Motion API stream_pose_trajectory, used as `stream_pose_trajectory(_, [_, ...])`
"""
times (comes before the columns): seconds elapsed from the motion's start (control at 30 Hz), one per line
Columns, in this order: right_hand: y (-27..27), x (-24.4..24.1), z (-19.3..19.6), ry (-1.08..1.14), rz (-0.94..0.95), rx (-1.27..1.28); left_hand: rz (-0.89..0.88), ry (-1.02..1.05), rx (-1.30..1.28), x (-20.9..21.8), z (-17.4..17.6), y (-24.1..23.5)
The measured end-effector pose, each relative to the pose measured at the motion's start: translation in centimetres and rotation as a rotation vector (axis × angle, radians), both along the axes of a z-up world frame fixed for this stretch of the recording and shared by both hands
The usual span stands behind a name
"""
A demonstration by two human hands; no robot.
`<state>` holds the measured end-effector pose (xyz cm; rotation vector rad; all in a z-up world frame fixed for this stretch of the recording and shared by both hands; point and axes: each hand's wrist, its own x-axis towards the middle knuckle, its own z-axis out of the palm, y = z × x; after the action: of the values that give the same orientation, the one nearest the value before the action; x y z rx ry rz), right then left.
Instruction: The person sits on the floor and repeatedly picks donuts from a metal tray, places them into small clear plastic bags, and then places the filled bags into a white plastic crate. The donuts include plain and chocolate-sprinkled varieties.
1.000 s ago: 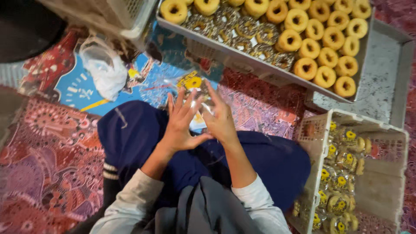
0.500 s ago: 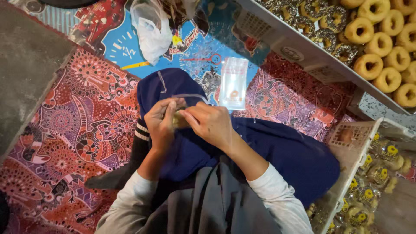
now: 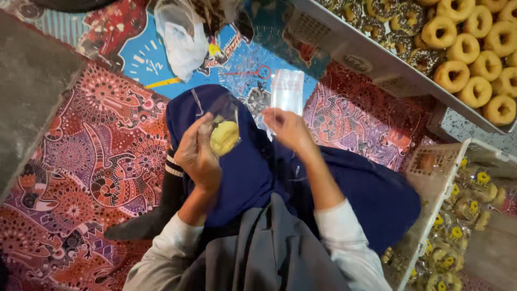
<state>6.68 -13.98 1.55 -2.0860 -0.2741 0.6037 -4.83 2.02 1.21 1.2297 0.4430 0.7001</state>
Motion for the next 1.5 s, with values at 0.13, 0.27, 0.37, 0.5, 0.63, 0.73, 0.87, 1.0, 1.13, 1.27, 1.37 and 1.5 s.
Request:
stream_pose_trajectory(0.13, [0.7, -6.5, -8.9, 0.417, 0.058, 0.747, -0.154, 0.057, 0.578, -1.1, -3.1, 0.4])
stream_pose_trajectory(0.27, [2.9, -5.9, -11.5, 0.570, -0.062, 0.712, -0.117, 0.172, -0.108, -0.2, -5.8, 3.3])
stream_pose_trajectory(0.37, [3.5, -5.1, -9.5, 0.530, -0.014, 0.703, -0.215, 0.274, -0.308, -0.8, -6.9, 4.8])
stream_pose_trajectory(0.5, [3.9, -4.1, -6.0, -0.150, -0.057, 0.448, -0.238, 0.204, -0.257, -0.1, -6.6, 4.9])
stream_pose_trajectory(0.63, [4.2, -4.0, -4.8, -0.396, -0.198, 0.506, -0.105, 0.109, 0.179, -0.2, -5.2, 3.7])
stream_pose_trajectory(0.73, [4.0, -3.3, -5.7, -0.374, -0.250, 0.426, -0.069, 0.171, 0.365, 0.9, -4.9, 2.8])
stream_pose_trajectory(0.87, [2.5, -3.6, -11.2, -0.261, -0.249, 0.266, -0.083, 0.289, 0.736, 2.7, -6.5, 1.7])
stream_pose_trajectory(1.0, [-1.6, -1.5, -19.3, -0.235, -0.431, 0.247, -0.213, 0.196, 0.899, 6.0, -10.2, -2.1])
stream_pose_trajectory(1.13, [-9.2, 3.9, -25.4, 0.006, -0.780, 0.347, -0.411, 0.262, 0.756, 13.3, -16.4, -9.6])
stream_pose_trajectory(1.27, [-16.1, 5.6, -28.2, -0.309, -0.840, 0.063, -0.310, 0.241, 1.232, 18.6, -23.0, -12.3])
stream_pose_trajectory(1.37, [-17.4, 5.9, -28.1, -0.687, -0.624, -0.453, -0.541, 0.503, 1.257, 19.4, -25.5, -12.3])
stream_pose_trajectory(1.5, [-14.4, 7.7, -25.1, -0.603, -0.556, -0.133, -0.711, 0.516, 1.294, 18.3, -23.7, -11.9])
